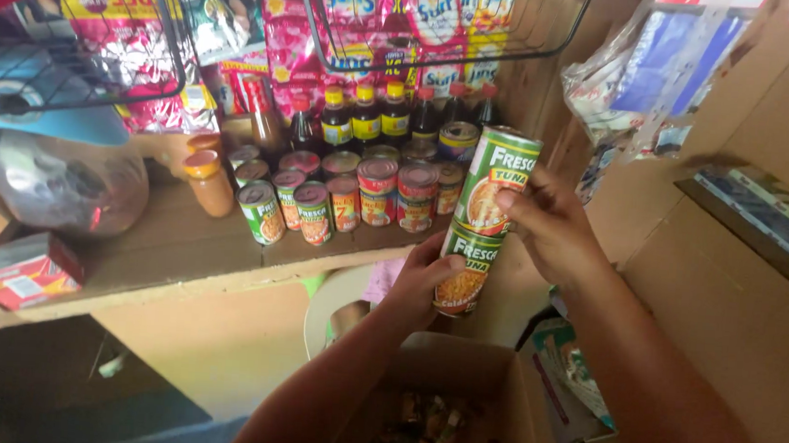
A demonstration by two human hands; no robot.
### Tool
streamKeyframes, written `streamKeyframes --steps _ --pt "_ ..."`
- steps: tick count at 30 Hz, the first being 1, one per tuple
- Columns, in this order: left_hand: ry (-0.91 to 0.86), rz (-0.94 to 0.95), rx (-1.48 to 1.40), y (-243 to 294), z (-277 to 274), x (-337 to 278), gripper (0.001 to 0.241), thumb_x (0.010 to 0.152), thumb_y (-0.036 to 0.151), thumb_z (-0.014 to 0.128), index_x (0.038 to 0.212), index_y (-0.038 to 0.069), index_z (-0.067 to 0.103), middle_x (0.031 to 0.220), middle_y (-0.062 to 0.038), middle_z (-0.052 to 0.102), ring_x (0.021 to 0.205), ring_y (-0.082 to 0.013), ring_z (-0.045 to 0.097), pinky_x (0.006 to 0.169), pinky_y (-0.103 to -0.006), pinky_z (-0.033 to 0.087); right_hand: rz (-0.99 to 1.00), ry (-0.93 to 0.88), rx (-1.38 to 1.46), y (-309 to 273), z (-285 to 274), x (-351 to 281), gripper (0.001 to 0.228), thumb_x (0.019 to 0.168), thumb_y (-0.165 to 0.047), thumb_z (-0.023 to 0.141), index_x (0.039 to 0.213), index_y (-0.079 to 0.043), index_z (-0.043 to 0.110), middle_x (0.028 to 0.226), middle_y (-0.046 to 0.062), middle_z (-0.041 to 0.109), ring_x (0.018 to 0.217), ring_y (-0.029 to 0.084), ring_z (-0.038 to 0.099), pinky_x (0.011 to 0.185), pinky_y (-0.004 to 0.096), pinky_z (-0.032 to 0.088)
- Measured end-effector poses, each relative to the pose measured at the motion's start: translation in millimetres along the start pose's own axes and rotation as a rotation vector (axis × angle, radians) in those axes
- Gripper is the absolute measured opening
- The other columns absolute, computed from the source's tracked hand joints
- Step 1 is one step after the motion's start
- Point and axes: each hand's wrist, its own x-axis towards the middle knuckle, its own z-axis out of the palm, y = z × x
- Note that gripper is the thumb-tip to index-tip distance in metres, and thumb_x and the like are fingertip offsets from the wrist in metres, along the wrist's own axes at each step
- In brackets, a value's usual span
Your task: The recorder organizes canned food products on a grocery store shelf, taking them from a cardboard box on the floor and neatly stacking them on the store display shelves.
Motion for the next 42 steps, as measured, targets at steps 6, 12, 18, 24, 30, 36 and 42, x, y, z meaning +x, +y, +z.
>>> streamKeyframes --steps 6,12,18,24,30,36,42 --pt "-0.009 0.104 0.108 39.9 31.2 15.9 0.055 0.087 0.011 0.076 0.135 0.006 0.05 0.117 -0.008 0.066 0.104 -0.0175 0.066 0.089 -0.037 0.057 0.023 0.05 -0.252 -41.5 26.3 1.5 0.052 0.089 -0.013 0.077 0.137 -0.004 0.059 0.122 0.006 0.07 0.112 0.017 0.066 0.097 0.035 0.055" --pt "-0.059 0.258 0.325 95.6 79.0 49.4 0.046 0.089 0.015 0.08 0.124 0.0 0.055 0.109 -0.009 0.069 0.097 -0.0157 0.067 0.084 -0.035 0.057 0.015 0.074 -0.441 -111.7 47.9 17.9 0.066 0.08 -0.011 0.079 0.141 -0.014 0.055 0.121 0.001 0.069 0.109 0.013 0.066 0.089 0.033 0.057" --pt "-0.162 0.454 0.778 195.3 140.9 83.1 0.046 0.09 0.028 0.082 0.12 -0.001 0.063 0.105 -0.006 0.074 0.094 -0.0122 0.07 0.083 -0.0318 0.059 -0.142 0.006 -0.561 -186.9 43.6 69.2 0.062 0.081 -0.015 0.082 0.138 -0.01 0.059 0.118 0.005 0.072 0.104 0.015 0.068 0.084 0.033 0.056" --pt "0.104 0.858 1.431 270.5 188.1 122.8 0.058 0.081 0.033 0.085 0.125 0.006 0.06 0.098 -0.01 0.075 0.087 -0.0226 0.074 0.075 -0.036 0.06 -0.268 0.141 -0.792 -243.0 73.7 137.0 0.067 0.075 -0.016 0.086 0.136 -0.013 0.059 0.113 0.003 0.074 0.094 0.013 0.07 0.073 0.031 0.057" --pt "0.286 1.055 1.676 297.5 177.0 183.5 0.062 0.079 0.025 0.083 0.129 0.007 0.05 0.098 -0.017 0.072 0.09 -0.0384 0.072 0.076 -0.0486 0.057 -0.442 0.116 -0.779 -255.0 67.6 228.0 0.064 0.078 -0.011 0.088 0.134 -0.005 0.059 0.111 0.007 0.075 0.087 0.014 0.07 0.062 0.029 0.053" --pt "0.393 1.078 1.802 303.9 149.1 237.9 0.055 0.078 0.017 0.076 0.124 0.003 0.051 0.107 -0.023 0.067 0.092 -0.0426 0.07 0.076 -0.0513 0.058 -0.502 0.075 -0.639 -230.3 49.7 310.6 0.069 0.076 0.0 0.085 0.137 -0.004 0.053 0.106 0.008 0.076 0.088 0.015 0.075 0.067 0.032 0.059" --pt "0.362 0.97 1.989 294.8 126.1 262.7 0.029 0.083 0.007 0.065 0.112 0.003 0.063 0.103 -0.024 0.071 0.087 -0.0419 0.072 0.076 -0.052 0.058 -0.522 0.013 -0.59 -195.3 32.8 357.6 0.07 0.075 0.001 0.086 0.138 0.0 0.055 0.11 0.01 0.076 0.097 0.018 0.074 0.082 0.033 0.061"
